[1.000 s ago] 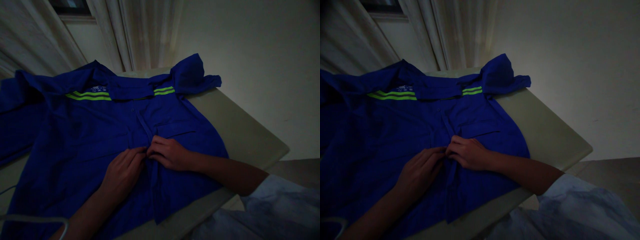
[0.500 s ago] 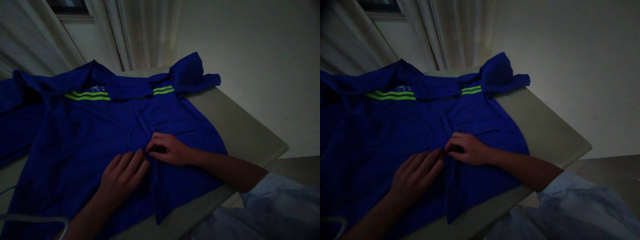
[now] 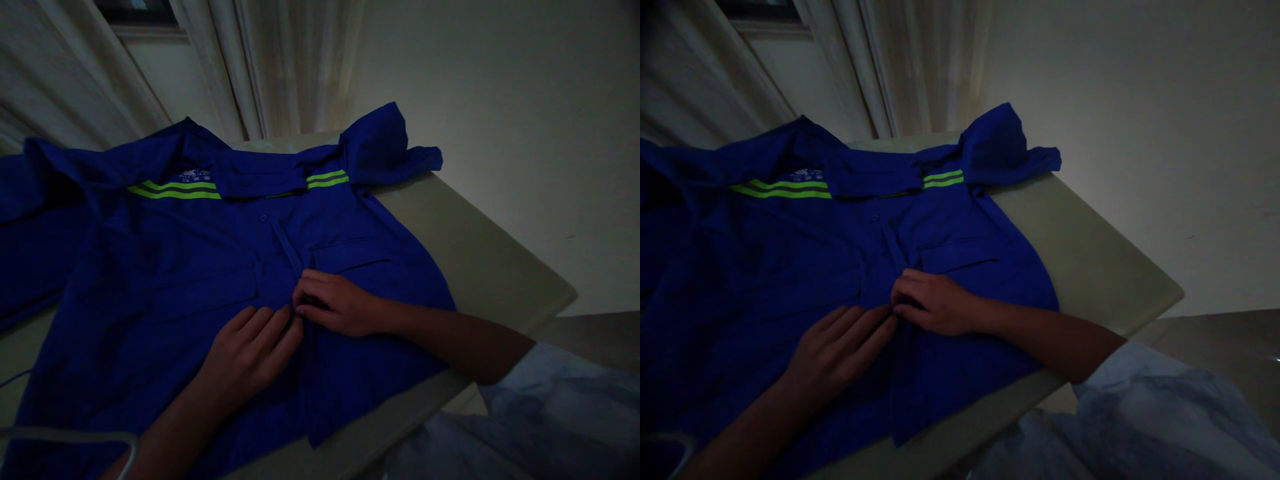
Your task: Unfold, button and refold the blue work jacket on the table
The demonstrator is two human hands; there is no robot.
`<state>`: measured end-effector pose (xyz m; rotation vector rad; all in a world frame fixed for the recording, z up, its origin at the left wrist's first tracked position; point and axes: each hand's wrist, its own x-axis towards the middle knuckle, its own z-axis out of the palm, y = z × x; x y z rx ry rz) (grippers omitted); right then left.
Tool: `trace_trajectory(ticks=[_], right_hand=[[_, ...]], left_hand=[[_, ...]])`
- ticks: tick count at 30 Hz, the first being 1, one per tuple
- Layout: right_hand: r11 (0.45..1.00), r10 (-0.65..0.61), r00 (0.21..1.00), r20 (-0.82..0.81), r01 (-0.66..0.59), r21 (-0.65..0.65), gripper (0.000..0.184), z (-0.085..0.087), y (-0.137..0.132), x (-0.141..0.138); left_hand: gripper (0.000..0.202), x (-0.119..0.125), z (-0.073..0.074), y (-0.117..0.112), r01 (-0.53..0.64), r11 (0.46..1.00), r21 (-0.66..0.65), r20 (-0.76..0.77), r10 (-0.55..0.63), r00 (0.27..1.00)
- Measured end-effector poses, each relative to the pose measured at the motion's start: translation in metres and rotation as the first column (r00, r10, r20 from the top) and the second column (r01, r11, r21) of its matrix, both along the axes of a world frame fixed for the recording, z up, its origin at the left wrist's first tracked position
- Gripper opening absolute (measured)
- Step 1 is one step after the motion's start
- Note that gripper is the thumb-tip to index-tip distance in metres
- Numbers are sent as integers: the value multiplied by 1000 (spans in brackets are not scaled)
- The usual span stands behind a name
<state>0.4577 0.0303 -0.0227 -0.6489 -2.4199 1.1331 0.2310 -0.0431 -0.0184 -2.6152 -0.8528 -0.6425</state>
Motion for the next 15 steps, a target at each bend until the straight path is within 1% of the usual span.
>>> trace_trajectory(ticks=[3,5,7,10,12,15], right_hand=[[999,1,997,80,-4,41,10,-1,-3,-1],[999,-20,996,82,17,39,10,-1,-4,-2],[999,-48,998,45,47,15,11,-1,-4,-3],[997,-78,997,-12,78,-19,9,0,-3,-5],[997,-68,997,-45,67,-24,9,0,-2,-4],[1000,-16,995,-96,14,-14,13,1,0,-2]], left_hand=[[22,1,-2,0,0,1000,-13,-34,0,999],[22,2,-3,-1,-28,1000,11,-74,29,997],[23,4,-4,-3,-60,997,47,-101,64,993],[21,5,-3,-5,-81,994,79,-96,88,991],[20,5,-1,-5,-81,994,78,-81,87,993],[18,3,0,-4,-81,994,80,-59,85,995]])
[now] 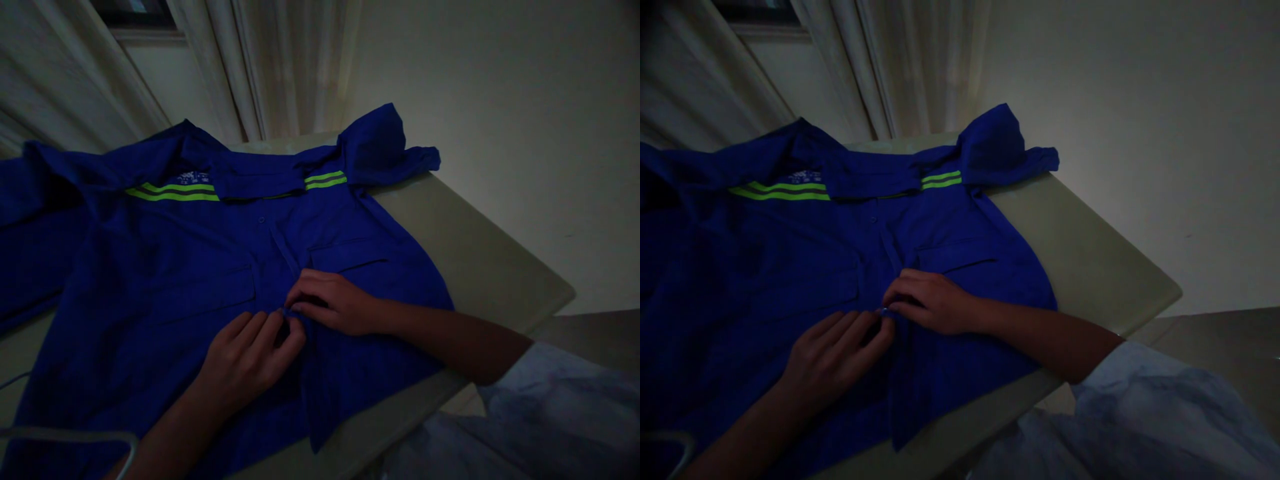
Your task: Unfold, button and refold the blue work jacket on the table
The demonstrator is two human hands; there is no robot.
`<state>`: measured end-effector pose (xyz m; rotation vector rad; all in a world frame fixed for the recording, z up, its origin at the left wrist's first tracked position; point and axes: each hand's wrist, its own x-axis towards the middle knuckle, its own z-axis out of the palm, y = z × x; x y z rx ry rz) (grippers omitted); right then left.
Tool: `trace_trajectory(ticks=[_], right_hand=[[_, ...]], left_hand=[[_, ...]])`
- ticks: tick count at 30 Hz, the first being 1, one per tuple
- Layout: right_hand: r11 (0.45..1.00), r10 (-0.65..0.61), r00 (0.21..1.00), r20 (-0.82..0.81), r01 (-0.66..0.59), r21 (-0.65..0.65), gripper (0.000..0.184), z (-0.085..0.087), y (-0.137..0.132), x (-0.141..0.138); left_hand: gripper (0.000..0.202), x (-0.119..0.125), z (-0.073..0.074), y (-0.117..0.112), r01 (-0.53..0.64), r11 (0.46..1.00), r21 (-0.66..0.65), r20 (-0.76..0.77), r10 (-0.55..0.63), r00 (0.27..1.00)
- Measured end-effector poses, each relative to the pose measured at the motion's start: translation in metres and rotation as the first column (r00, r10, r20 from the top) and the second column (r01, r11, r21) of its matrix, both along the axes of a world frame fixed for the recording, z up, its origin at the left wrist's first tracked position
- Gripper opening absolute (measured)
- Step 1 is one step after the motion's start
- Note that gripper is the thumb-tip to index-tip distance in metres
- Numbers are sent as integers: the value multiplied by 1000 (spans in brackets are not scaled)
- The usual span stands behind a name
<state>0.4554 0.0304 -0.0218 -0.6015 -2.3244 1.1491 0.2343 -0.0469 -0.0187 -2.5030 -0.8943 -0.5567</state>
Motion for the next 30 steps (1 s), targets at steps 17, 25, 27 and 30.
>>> trace_trajectory(ticks=[17,25,27,30], right_hand=[[999,-13,994,110,9,39,11,-8,1,3],[990,-43,989,143,23,138,27,-12,5,6],[977,-79,981,178,41,209,23,-11,5,6],[926,-183,968,169,113,360,18,0,5,4]], left_hand=[[17,-13,-9,10,244,929,-279,180,-199,963],[10,-12,-21,17,96,730,-676,370,224,902],[9,-10,-26,18,-20,821,-571,312,240,919],[7,-10,-30,18,-31,894,-446,184,126,975]])
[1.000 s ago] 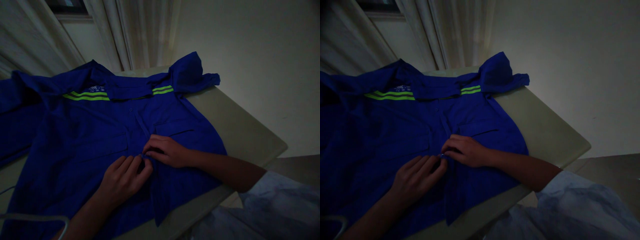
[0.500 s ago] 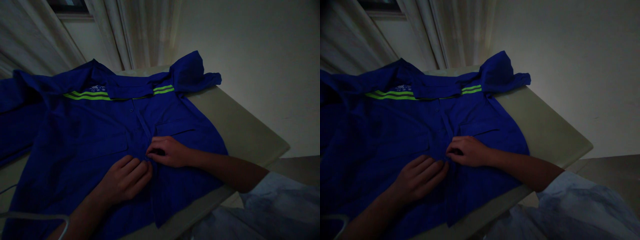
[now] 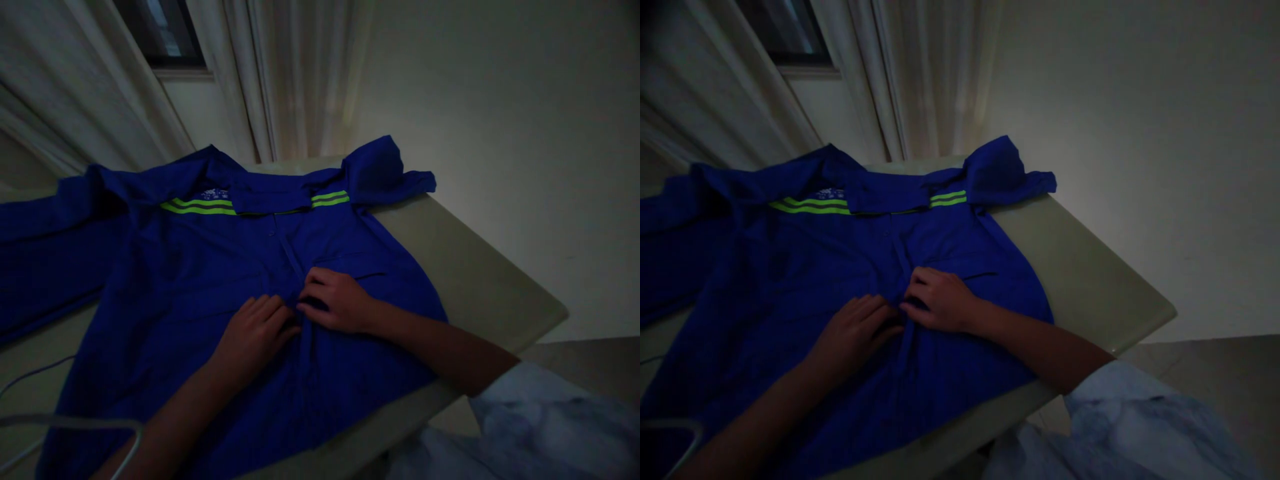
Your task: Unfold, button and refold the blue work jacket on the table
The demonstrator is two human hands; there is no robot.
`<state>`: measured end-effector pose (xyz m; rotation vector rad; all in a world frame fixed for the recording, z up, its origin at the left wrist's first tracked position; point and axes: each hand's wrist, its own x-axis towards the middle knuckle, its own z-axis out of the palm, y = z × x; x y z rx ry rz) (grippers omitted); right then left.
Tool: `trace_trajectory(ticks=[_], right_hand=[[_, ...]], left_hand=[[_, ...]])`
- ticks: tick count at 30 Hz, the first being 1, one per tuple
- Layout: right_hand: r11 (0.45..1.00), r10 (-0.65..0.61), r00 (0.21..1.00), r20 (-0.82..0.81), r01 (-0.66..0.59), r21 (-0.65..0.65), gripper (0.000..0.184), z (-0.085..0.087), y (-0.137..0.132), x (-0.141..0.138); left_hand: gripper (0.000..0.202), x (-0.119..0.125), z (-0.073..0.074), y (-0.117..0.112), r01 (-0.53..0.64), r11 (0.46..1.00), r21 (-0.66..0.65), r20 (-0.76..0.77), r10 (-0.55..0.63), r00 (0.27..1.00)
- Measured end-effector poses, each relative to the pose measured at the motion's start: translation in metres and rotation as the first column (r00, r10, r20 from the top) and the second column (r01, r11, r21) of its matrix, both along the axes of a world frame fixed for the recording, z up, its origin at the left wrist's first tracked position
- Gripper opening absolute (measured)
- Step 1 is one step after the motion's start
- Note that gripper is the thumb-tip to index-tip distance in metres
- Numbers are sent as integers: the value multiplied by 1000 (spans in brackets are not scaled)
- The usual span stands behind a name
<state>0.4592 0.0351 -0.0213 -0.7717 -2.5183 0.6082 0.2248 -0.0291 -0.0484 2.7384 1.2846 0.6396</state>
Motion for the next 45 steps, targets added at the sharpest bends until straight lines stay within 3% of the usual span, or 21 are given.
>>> trace_trajectory(ticks=[3,6,9,12,14,16,19,22,25,27,31,34,39,45], right_hand=[[996,-29,999,39,26,80,19,21,3,-8],[987,77,973,218,-105,123,30,34,20,-23],[972,153,942,298,-198,125,50,25,53,-39],[975,179,951,252,-206,86,45,0,84,-48],[984,148,974,169,-163,75,35,-15,93,-48],[992,99,993,63,-104,68,30,-26,95,-43],[998,58,994,-92,-55,32,23,-31,92,-35],[998,46,975,-215,-53,-27,18,-29,91,-34],[988,32,955,-294,-74,-133,19,-27,93,-35],[980,7,954,-299,-66,-189,19,-27,94,-36],[986,39,970,-241,-77,-149,9,-29,96,-34],[979,108,961,-256,-148,-142,12,-30,98,-32],[960,175,941,-290,-229,-164,18,-30,101,-31],[971,168,950,-261,-206,-125,19,-31,100,-32]], left_hand=[[5,6,3,-3,11,996,94,-139,2,990],[17,18,16,-6,-76,994,73,-265,93,960],[14,26,39,3,-139,978,-156,-282,91,955],[30,23,54,29,-269,908,-322,-241,196,950],[33,16,51,50,-404,871,-279,-164,371,914],[22,8,37,66,-471,860,-195,-20,477,879],[14,-3,12,76,-397,898,-191,110,421,900],[13,-10,2,75,-303,907,-293,142,355,924],[8,-14,2,74,-278,901,-333,184,352,918],[10,-14,2,73,-268,919,-290,199,332,922],[7,-12,1,69,-261,962,-85,197,273,942],[8,-10,2,66,-231,973,22,167,224,960],[16,-7,3,65,-229,973,37,112,224,968],[13,-3,0,65,-276,960,57,25,275,961]])
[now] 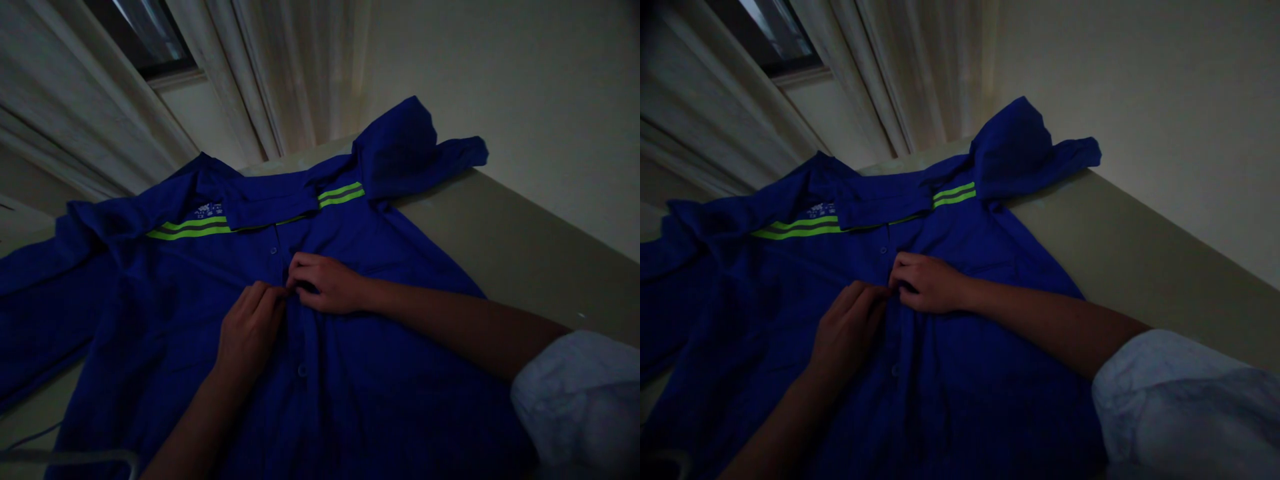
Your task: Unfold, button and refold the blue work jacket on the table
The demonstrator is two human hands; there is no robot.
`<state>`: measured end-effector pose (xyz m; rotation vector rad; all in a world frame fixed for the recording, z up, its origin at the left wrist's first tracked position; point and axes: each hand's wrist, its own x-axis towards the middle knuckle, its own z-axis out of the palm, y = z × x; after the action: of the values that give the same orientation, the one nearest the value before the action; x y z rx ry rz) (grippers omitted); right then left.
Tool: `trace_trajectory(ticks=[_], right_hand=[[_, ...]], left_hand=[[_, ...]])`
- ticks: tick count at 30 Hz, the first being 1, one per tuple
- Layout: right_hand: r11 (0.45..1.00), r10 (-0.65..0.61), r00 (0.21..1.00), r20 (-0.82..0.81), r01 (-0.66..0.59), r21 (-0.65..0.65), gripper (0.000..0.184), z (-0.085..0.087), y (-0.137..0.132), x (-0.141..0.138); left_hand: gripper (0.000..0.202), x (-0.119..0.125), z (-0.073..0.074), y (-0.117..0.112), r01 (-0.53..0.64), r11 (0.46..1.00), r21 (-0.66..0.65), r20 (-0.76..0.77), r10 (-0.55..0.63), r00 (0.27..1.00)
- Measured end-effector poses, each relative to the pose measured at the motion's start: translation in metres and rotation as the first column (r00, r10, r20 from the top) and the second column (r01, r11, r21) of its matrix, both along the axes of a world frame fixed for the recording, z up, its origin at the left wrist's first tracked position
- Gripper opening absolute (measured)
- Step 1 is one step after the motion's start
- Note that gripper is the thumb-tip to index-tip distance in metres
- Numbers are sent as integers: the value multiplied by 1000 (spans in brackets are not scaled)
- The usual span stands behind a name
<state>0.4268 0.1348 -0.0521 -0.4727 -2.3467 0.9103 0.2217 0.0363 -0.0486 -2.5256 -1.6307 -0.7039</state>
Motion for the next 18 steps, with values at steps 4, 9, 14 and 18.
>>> trace_trajectory(ticks=[4,9,14,18], right_hand=[[999,-38,999,13,38,16,20,-1,-2,-1],[999,-50,999,2,50,19,21,-1,-1,0],[999,-37,999,-1,37,7,22,1,-1,0],[996,-91,996,1,91,-6,21,0,-2,0]], left_hand=[[11,-6,2,6,-27,985,-173,180,58,982],[13,-16,11,14,83,903,-422,398,101,912],[9,-9,8,11,-26,924,-381,364,176,915],[9,-5,1,8,-84,949,-304,273,171,947]])
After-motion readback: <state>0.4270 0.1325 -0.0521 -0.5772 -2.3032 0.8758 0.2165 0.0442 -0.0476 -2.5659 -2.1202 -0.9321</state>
